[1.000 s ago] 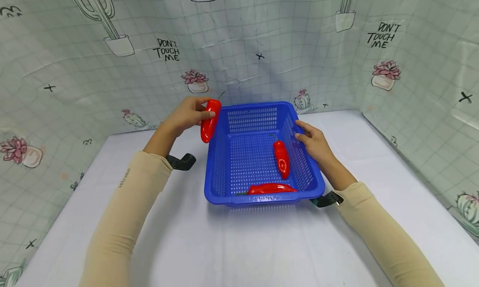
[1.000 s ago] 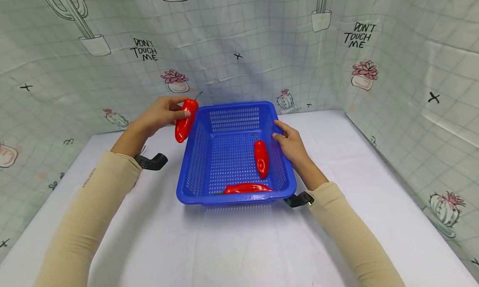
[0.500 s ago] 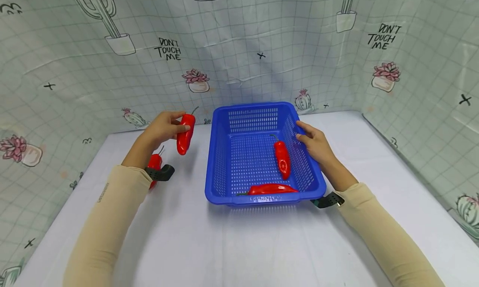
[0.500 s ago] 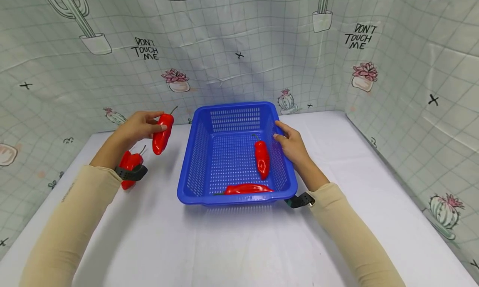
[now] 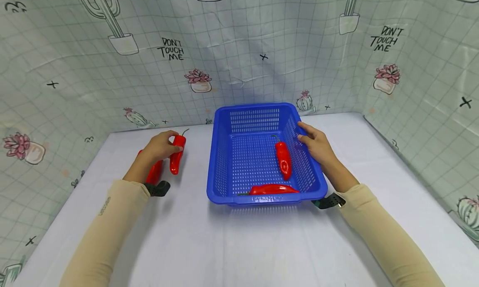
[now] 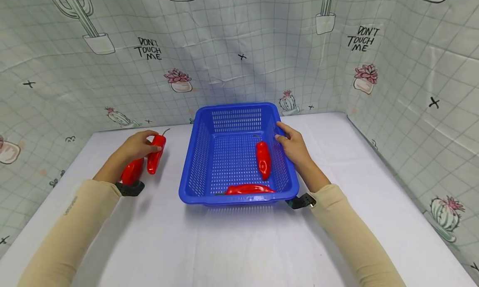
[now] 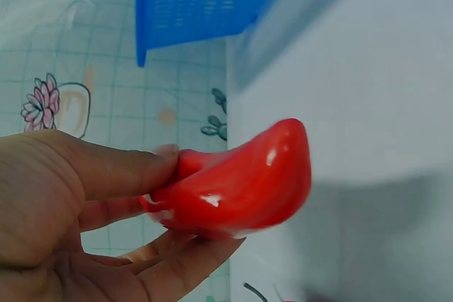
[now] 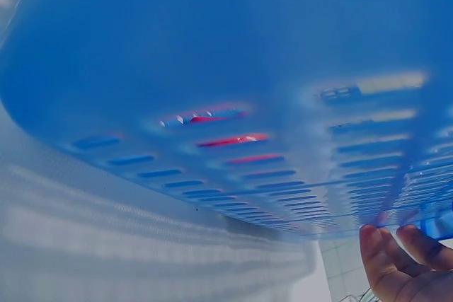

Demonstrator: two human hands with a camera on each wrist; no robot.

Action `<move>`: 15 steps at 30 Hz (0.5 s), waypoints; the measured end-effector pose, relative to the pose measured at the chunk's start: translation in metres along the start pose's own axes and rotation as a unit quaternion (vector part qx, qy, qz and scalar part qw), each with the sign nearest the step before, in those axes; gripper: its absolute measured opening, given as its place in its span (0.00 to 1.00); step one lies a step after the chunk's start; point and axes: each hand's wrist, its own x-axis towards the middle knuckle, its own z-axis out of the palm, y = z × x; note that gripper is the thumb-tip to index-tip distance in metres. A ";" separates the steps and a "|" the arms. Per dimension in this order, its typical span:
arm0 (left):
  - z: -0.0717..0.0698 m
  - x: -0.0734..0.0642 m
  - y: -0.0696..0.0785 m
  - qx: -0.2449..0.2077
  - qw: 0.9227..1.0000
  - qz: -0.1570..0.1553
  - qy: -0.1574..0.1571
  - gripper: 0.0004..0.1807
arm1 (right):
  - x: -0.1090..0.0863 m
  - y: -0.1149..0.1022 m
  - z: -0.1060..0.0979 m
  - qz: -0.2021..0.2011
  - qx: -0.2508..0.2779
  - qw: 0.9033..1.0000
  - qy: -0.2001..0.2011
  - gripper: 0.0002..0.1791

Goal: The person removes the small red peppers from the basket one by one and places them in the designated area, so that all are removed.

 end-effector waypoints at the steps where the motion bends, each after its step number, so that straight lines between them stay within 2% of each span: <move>1: 0.001 0.000 -0.001 0.006 1.000 0.001 0.003 0.34 | 0.000 0.000 0.000 0.000 -0.002 1.000 0.000 0.30; 15: 0.012 -0.005 -0.014 0.048 0.999 0.000 0.005 0.32 | 0.001 0.000 0.001 0.000 -0.009 1.000 -0.001 0.30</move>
